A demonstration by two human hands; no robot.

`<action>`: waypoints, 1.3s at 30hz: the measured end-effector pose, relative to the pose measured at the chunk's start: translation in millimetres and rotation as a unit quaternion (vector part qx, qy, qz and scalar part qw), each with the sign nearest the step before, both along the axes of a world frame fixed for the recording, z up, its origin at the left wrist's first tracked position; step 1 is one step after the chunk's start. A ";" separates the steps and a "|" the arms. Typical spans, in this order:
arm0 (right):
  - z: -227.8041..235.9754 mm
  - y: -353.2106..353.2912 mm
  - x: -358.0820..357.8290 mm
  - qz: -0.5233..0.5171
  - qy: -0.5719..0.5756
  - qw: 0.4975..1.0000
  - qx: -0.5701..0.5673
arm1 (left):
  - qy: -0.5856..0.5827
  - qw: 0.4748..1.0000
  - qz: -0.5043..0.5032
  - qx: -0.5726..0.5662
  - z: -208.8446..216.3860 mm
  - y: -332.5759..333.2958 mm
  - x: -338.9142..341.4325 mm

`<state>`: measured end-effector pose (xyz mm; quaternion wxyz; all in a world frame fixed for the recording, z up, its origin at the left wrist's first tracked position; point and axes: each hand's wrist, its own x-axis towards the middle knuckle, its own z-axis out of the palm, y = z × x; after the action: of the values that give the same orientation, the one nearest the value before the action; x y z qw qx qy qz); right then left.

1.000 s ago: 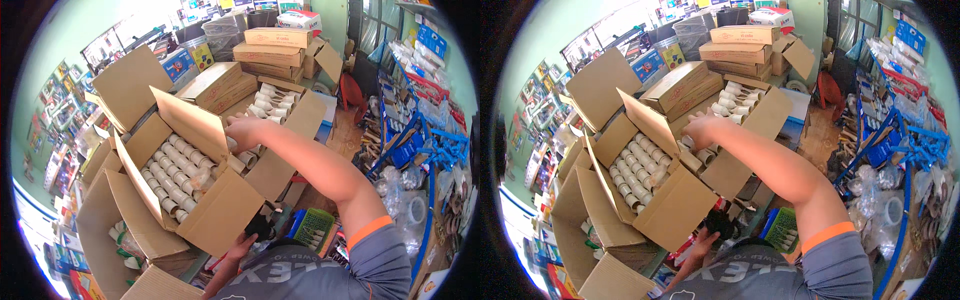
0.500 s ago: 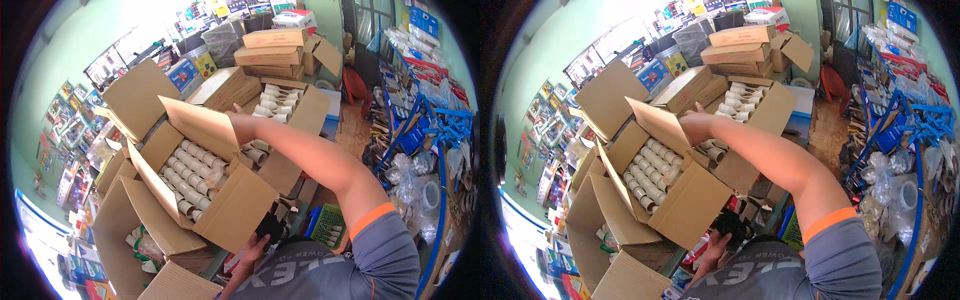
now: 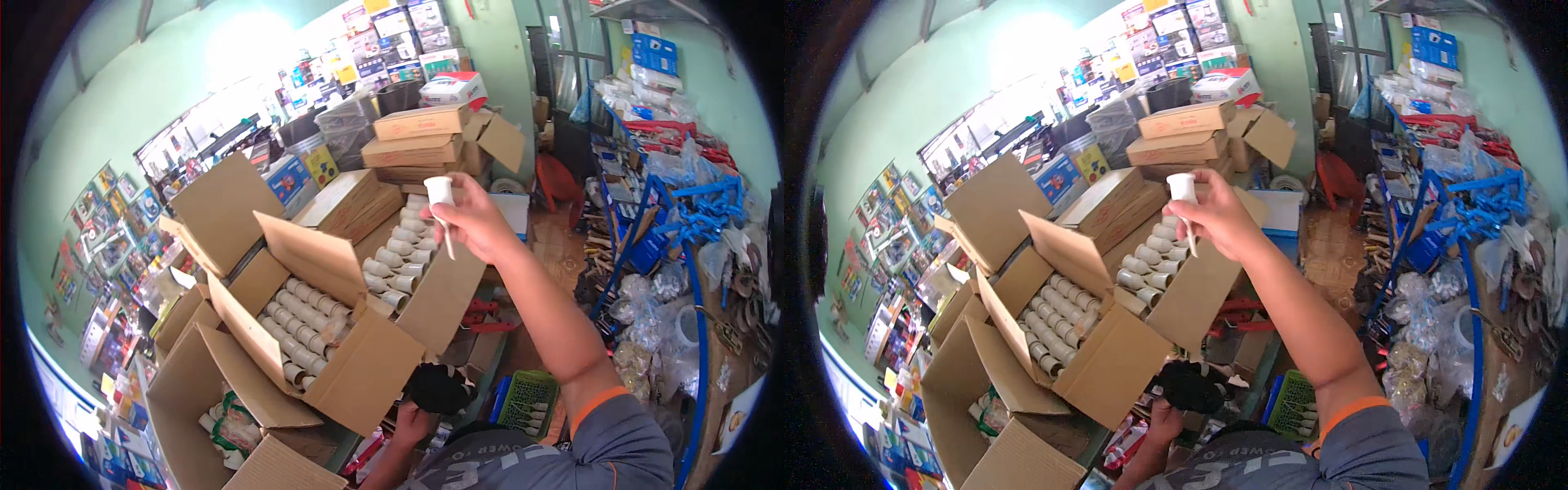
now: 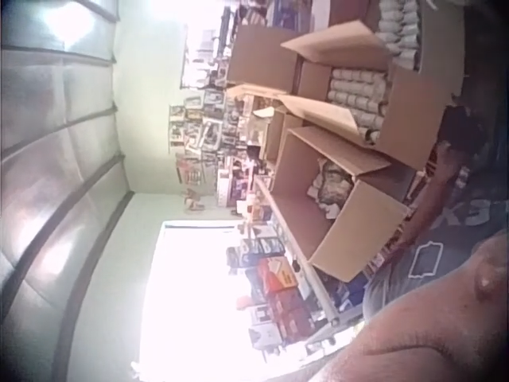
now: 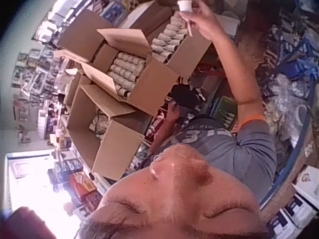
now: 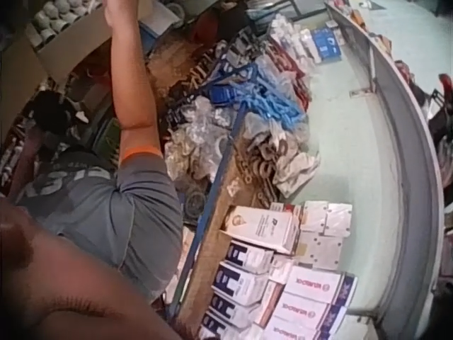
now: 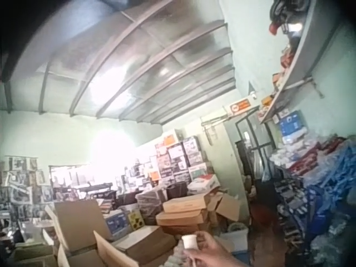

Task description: Fitting small white plastic or ceramic light sockets into a black fabric sleeve or base.

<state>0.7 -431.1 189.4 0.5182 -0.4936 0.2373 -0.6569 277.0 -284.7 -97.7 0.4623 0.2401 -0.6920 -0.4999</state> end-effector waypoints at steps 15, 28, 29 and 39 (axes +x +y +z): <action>-115.8 174.0 -27.9 0.009 0.210 0.978 -0.012 | 0.113 0.952 -0.131 0.254 103.7 16.8 -132.1; -117.8 229.6 -40.9 -0.075 0.282 0.954 -0.066 | 0.052 0.986 -0.140 0.077 106.0 45.2 -117.8; -116.3 235.4 -37.8 -0.072 0.310 0.947 -0.039 | 0.070 0.986 -0.129 0.079 107.0 45.1 -117.1; -117.7 293.1 -14.7 -0.104 0.225 0.958 0.142 | -0.017 0.972 -0.223 -0.071 74.0 50.5 -105.6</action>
<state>-14.1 -138.0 71.7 0.4455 -0.5224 0.4884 -0.5386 171.4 -234.2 -23.7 0.3432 0.0553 -0.7696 -0.5356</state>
